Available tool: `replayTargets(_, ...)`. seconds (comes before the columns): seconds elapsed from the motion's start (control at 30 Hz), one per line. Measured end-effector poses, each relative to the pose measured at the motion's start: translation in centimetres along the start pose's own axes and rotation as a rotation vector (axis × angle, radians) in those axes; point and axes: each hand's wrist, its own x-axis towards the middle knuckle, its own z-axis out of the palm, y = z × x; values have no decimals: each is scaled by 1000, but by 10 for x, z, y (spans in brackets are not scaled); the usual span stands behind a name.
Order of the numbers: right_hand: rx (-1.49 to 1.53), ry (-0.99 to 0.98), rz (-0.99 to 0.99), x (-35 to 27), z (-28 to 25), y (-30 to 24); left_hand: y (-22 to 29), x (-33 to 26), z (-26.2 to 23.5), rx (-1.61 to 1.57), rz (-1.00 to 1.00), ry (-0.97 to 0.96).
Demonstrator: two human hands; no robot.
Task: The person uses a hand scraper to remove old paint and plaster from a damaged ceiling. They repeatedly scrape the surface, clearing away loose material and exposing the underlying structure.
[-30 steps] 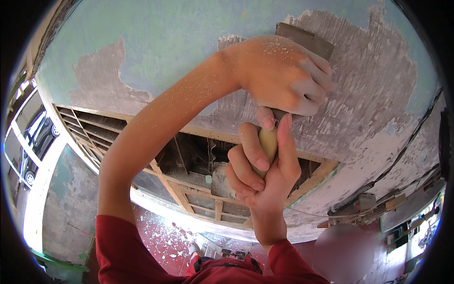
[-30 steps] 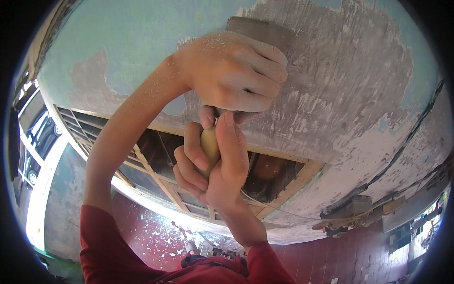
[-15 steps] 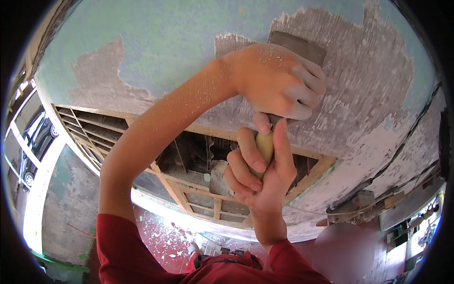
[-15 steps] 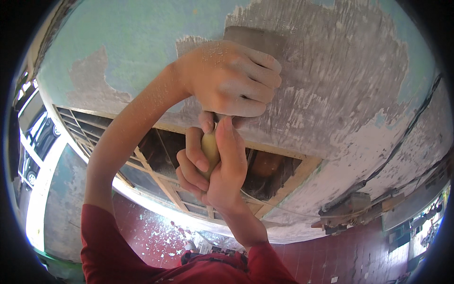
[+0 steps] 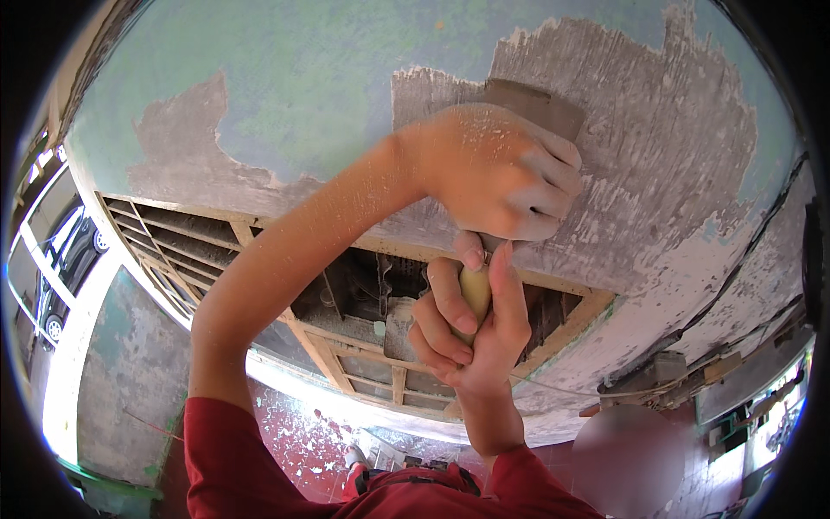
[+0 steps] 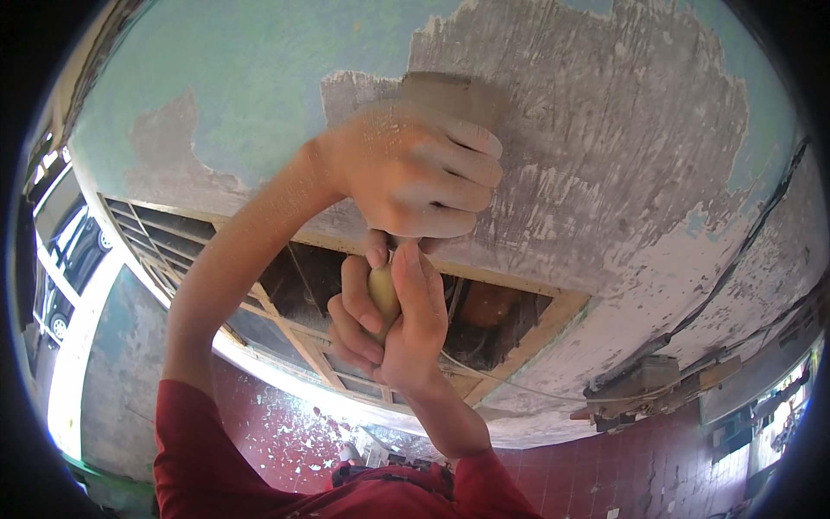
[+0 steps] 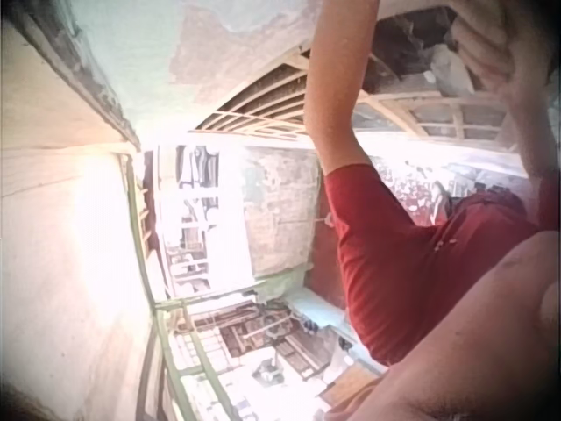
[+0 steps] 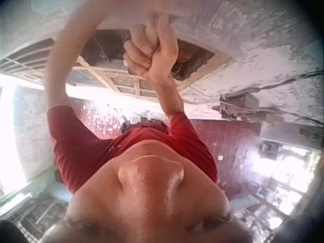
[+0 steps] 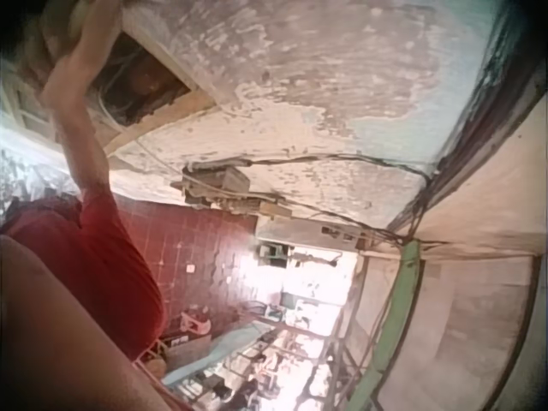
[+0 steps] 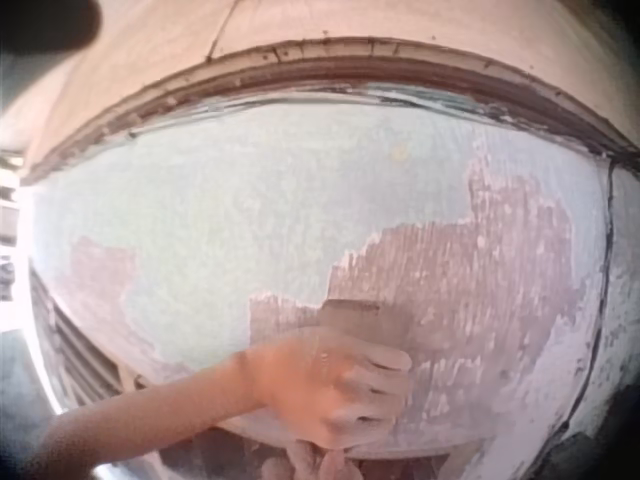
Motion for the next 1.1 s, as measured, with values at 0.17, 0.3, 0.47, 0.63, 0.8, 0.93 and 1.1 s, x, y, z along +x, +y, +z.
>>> replayTargets(0.17, 19, 15, -13, -2, -4, 9, 4, -7, 13, 4, 12, 67)
replayTargets(0.3, 32, -16, -23, 5, -3, 5, -3, -5, 5, 6, 22, 24)
replayTargets(0.47, 43, 13, -9, 1, 2, 6, 0, -5, 6, 15, 19, 80)
replayTargets(0.63, 21, 6, -29, 8, 7, 3, -8, -1, -7, -16, 36, -11)
replayTargets(0.8, -18, 9, -43, 2, 2, 10, 2, -6, 6, -9, -4, 42)
replayTargets(0.93, -33, 19, -54, 14, 7, 2, -14, -4, -3, -12, 53, 42)
replayTargets(1.1, 9, 30, -41, 3, 11, 5, -2, -3, -5, -44, -15, -25)
